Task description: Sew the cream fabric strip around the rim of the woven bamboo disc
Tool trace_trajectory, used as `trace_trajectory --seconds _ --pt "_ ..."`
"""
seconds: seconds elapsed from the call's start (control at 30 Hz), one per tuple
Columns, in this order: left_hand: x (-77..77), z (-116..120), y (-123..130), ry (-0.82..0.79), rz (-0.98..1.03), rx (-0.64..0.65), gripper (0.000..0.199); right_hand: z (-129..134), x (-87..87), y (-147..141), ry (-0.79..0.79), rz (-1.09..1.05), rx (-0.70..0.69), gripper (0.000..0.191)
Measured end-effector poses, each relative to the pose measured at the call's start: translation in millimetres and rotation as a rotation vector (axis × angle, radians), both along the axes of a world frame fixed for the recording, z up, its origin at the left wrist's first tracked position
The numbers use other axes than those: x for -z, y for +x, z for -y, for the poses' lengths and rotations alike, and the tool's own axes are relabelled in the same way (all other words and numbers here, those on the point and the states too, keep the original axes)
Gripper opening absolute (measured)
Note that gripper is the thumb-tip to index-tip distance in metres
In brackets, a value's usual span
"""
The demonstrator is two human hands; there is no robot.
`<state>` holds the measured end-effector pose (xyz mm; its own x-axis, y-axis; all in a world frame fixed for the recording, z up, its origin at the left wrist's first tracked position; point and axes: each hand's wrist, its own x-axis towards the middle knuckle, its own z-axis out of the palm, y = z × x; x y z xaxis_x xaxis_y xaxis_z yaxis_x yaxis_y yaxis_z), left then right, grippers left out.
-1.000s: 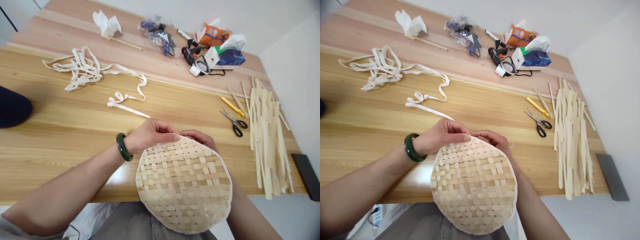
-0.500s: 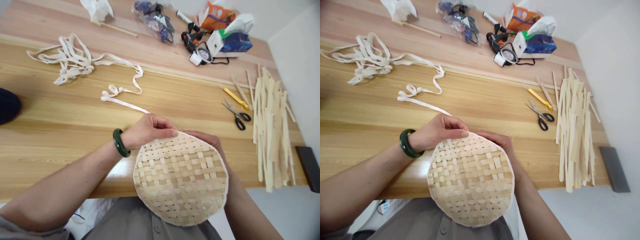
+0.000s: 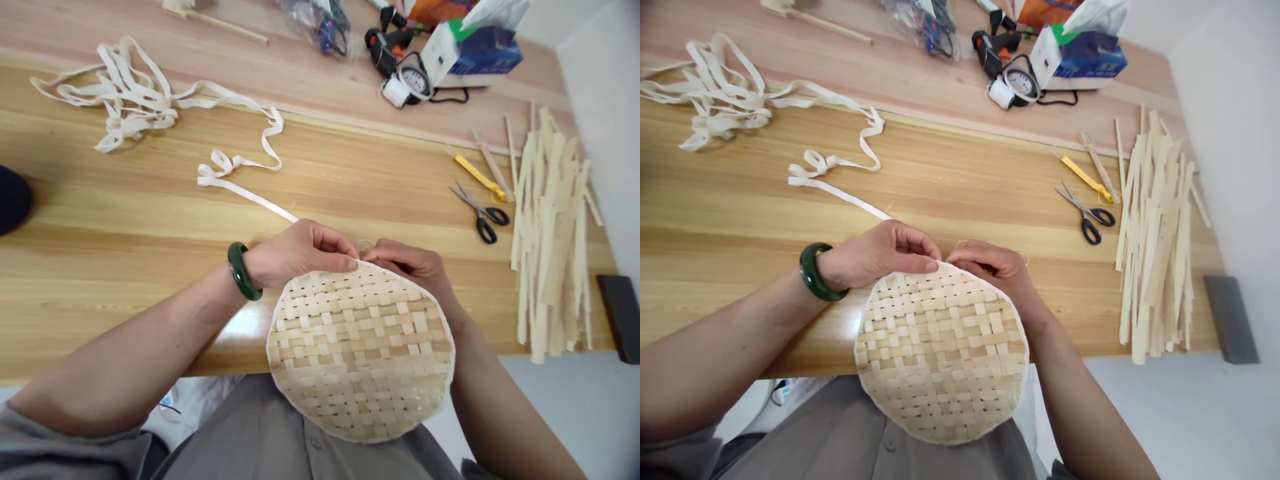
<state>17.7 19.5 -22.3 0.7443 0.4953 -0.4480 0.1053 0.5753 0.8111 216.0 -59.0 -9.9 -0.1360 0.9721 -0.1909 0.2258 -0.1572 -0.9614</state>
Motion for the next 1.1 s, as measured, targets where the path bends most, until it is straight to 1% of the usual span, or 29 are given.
trace_trajectory --seconds 0.17,0.27,0.37,0.47,0.53,0.67,0.73,0.83,0.9,0.97,1.03,1.1 --pt "-1.5 0.1 -0.5 -0.018 -0.011 -0.001 0.003 -3.8 -1.3 -0.9 -0.006 0.027 -0.05 0.018" --pt "-2.6 0.2 -1.0 -0.022 -0.03 -0.008 0.003 -2.1 2.2 1.6 -0.021 0.017 0.006 0.013" --pt "-2.7 0.5 -1.0 -0.027 -0.037 -0.027 0.004 -0.1 5.6 4.1 -0.102 -0.021 0.054 0.013" --pt "-2.7 0.6 -1.1 -0.025 -0.038 -0.013 0.005 -0.7 5.7 2.1 -0.131 -0.053 0.053 0.013" --pt "-3.2 0.6 -1.3 -0.018 -0.033 0.013 0.006 -2.8 4.6 -0.6 -0.094 -0.07 0.038 0.011" --pt "-4.6 0.6 -1.2 -0.017 -0.016 0.019 0.005 -10.0 -0.2 4.0 0.054 -0.063 -0.046 0.004" --pt "-4.7 0.8 -0.8 -0.018 -0.018 0.009 0.006 -13.9 -7.6 12.2 0.153 0.012 -0.084 0.008" --pt "-3.3 1.3 -0.3 -0.007 -0.028 0.011 0.008 -17.0 -28.3 19.7 0.336 0.2 -0.15 0.013" --pt "-1.9 1.6 -0.1 0.011 -0.021 0.016 0.01 -16.1 -43.6 15.9 0.477 0.436 -0.263 0.013" --pt "-0.2 1.9 -0.1 0.026 -0.003 0.008 0.01 -13.9 -53.8 5.6 0.626 0.732 -0.362 0.012" --pt "1.3 2.4 -0.4 0.025 0.013 0.0 0.011 -11.9 -56.2 -6.9 0.765 0.956 -0.407 0.008" --pt "2.3 3.0 -1.1 0.014 0.02 -0.001 0.011 -10.2 -53.1 -17.8 0.839 1.06 -0.404 0.011"
